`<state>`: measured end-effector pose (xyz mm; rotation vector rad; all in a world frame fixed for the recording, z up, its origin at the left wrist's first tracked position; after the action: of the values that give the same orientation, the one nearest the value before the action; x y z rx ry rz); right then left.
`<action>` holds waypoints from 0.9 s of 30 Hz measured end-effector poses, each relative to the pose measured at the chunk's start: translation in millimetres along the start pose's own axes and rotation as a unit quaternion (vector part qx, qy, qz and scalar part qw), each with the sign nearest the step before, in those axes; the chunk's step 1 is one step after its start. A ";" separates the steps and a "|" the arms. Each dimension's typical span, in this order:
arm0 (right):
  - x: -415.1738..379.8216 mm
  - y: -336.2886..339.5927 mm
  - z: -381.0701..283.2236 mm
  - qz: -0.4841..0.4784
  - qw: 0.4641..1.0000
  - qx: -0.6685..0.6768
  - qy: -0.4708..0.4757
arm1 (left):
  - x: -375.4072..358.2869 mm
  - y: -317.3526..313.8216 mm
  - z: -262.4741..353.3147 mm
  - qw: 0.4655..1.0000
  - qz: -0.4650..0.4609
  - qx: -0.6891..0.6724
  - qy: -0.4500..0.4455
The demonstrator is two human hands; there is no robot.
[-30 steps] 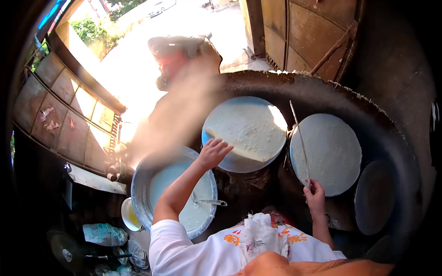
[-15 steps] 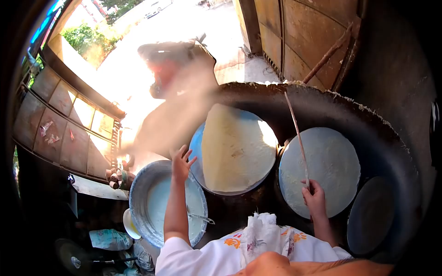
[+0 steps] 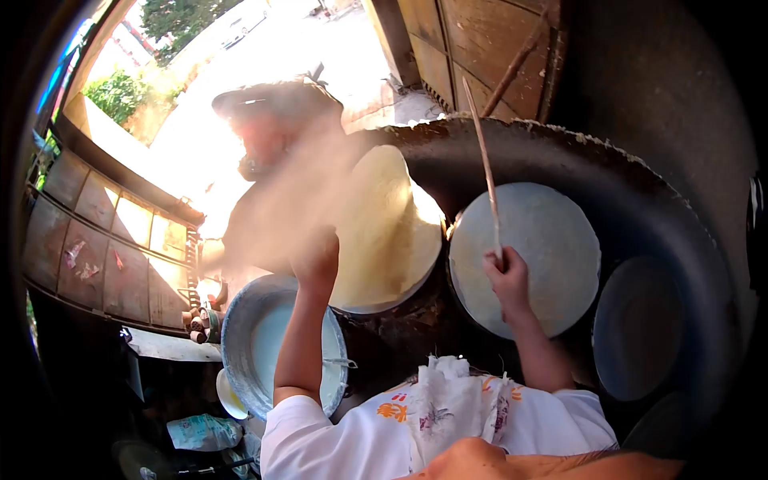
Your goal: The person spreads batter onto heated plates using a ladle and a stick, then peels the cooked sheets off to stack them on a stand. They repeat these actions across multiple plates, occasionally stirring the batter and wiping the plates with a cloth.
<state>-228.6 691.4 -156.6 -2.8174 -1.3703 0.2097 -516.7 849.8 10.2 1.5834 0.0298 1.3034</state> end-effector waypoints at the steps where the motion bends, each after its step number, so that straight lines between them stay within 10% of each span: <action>1: 1.4 -13.9 -3.9 0.016 0.999 0.007 0.039 | -2.1 15.5 33.2 0.999 0.016 0.000 -0.034; 9: -115.6 120.7 -60.3 0.227 0.944 -0.017 0.238 | -42.4 154.6 238.4 0.869 0.037 -0.223 -0.440; 12: -170.2 188.1 -105.5 0.189 0.970 -0.018 0.150 | -52.9 215.9 312.7 0.778 -0.005 -0.297 -0.554; 16: -234.4 255.9 -112.3 0.041 0.985 0.126 0.108 | -67.6 262.8 406.1 0.693 -0.090 -0.374 -0.610; 21: -394.6 392.9 -91.5 0.160 0.980 0.077 0.095 | -113.3 273.6 520.1 0.671 -0.121 -0.451 -0.576; 27: -713.6 662.2 -253.7 0.459 0.867 -0.162 0.103 | -212.9 345.3 770.6 0.537 -0.054 -0.652 -0.533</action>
<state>-114.9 -263.1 140.3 -3.3828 0.0783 -0.3581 -230.2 49.7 200.2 0.6676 -1.2884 -0.1752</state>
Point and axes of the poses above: each hand's wrist, its own x-axis towards the middle knuckle, its own y-axis out of the back of the hand, z = x × y, the point moved 10 cm from there along x, towards the middle knuckle, and after that the axes turned 2 degrees about -y, right-handed, at the moved point
